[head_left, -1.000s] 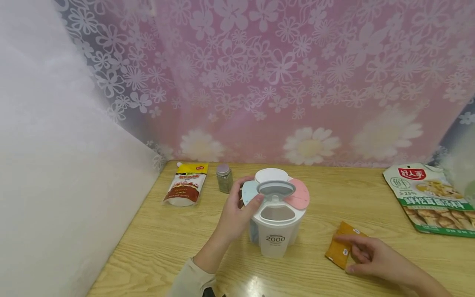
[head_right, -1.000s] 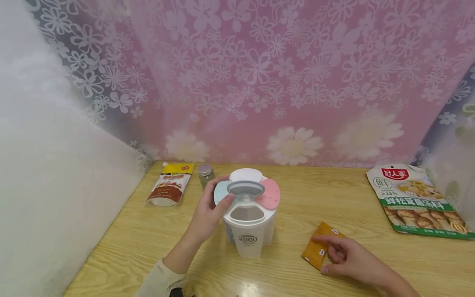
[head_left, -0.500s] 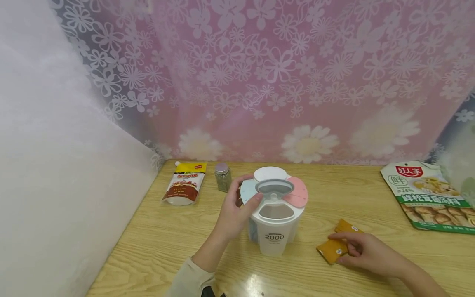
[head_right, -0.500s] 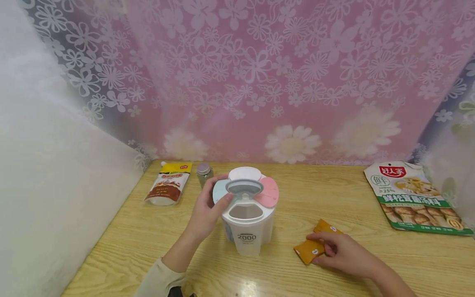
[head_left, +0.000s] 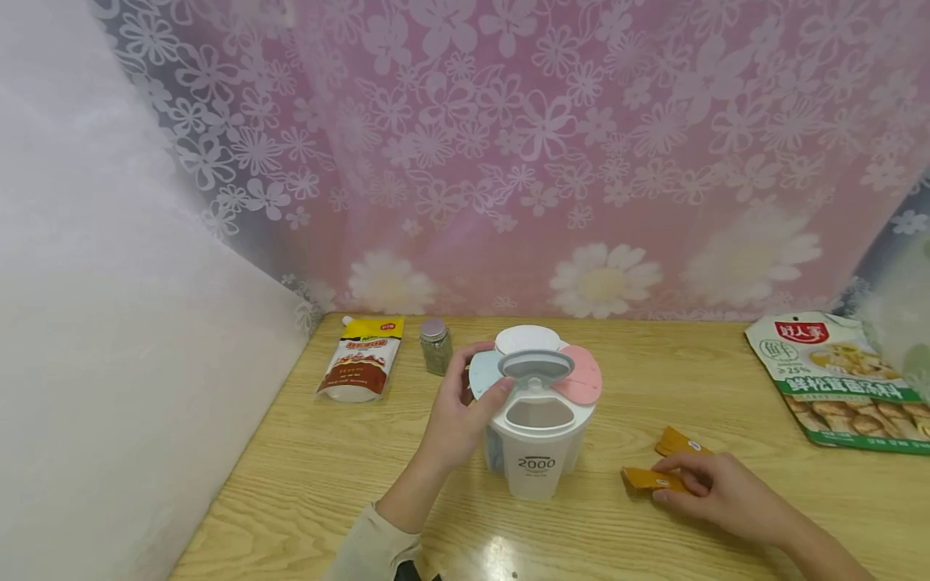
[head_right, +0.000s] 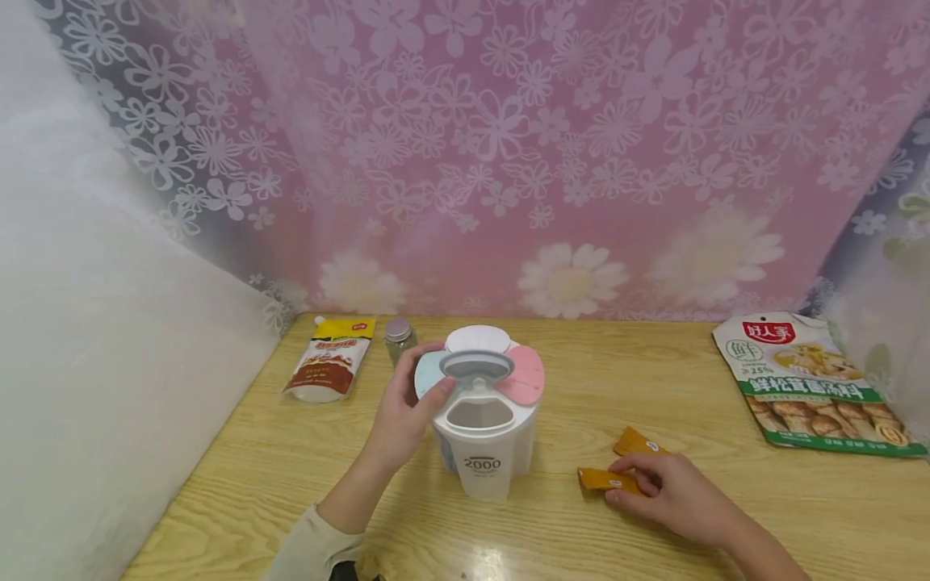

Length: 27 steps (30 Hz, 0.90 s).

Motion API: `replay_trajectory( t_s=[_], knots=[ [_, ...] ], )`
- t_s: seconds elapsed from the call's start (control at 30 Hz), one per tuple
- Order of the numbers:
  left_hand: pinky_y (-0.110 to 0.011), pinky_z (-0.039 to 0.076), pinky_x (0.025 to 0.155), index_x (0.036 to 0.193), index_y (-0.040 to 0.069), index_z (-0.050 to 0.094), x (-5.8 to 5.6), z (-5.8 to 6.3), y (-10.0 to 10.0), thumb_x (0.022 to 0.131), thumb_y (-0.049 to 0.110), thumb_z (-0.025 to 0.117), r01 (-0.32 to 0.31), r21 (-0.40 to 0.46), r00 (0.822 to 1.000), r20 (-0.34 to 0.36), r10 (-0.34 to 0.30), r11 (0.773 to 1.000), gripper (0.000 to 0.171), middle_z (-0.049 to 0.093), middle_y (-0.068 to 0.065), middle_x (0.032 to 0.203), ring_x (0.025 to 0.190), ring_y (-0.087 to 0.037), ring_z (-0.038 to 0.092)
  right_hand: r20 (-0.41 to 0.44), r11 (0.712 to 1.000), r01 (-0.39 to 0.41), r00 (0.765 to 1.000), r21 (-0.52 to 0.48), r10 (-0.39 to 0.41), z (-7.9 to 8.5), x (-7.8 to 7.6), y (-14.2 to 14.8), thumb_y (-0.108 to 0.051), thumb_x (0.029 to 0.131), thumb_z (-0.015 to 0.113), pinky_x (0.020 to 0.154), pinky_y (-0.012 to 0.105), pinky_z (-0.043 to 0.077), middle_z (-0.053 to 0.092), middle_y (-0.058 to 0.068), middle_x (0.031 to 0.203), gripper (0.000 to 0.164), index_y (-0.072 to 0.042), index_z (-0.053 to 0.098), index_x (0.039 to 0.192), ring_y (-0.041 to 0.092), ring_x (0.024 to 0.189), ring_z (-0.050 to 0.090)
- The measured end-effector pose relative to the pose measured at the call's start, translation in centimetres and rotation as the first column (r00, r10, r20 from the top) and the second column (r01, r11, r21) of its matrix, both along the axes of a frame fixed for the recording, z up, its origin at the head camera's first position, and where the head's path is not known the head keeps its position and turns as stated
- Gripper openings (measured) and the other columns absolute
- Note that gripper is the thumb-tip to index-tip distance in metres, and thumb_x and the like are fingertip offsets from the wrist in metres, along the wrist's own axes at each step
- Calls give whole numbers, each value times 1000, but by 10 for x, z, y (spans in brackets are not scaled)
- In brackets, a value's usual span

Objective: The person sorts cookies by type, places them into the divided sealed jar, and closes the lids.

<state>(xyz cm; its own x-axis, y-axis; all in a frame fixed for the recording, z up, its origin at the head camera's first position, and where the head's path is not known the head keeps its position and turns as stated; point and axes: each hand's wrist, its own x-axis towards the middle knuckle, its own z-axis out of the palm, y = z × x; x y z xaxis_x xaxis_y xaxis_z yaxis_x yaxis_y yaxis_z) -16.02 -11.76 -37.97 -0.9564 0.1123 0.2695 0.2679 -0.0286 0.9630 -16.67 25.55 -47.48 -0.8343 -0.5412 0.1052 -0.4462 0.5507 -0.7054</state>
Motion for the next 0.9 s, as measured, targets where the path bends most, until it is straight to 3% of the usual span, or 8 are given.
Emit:
replay_trajectory(
  t_s=[0.2,0.47,0.63,0.73,0.9],
  knots=[
    [-27,54,85,139,19,46,-1,-2,1,95,18,65,-9,4,1000,-1,9,1000,48,55,-9,124,107,-17,58,46,997,5,999,-73,-2,1,0,-1,-20,90,74,49,24,37,42,-10,64,19,-12,70,108,-2,53,33],
    [-26,54,85,139,17,46,-1,-2,2,95,17,66,-15,0,1000,-13,15,1000,49,55,-8,123,106,-16,57,135,971,8,991,-240,25,4,3,-7,-9,89,73,49,29,37,38,8,65,25,-7,67,113,22,52,30],
    [-25,53,86,140,14,45,0,-1,2,95,18,66,-12,1,1000,-23,12,1000,50,54,-11,124,106,-16,57,207,939,31,977,-344,43,12,3,-7,-1,91,68,44,35,29,34,9,66,27,-1,64,118,27,53,25],
    [-25,53,85,140,14,45,0,-1,2,95,18,66,-11,1,1000,-23,11,1000,50,54,-9,124,106,-16,57,247,915,33,966,-403,74,19,3,-8,4,93,63,47,36,32,36,5,68,28,1,62,120,28,58,27],
    [-26,54,86,139,16,45,-1,-2,1,95,19,66,-9,-2,1000,-15,9,1000,49,54,-9,125,106,-17,57,234,895,9,966,-446,107,29,3,-13,7,93,59,50,34,37,38,3,71,30,-3,63,122,28,61,30]
  ],
)
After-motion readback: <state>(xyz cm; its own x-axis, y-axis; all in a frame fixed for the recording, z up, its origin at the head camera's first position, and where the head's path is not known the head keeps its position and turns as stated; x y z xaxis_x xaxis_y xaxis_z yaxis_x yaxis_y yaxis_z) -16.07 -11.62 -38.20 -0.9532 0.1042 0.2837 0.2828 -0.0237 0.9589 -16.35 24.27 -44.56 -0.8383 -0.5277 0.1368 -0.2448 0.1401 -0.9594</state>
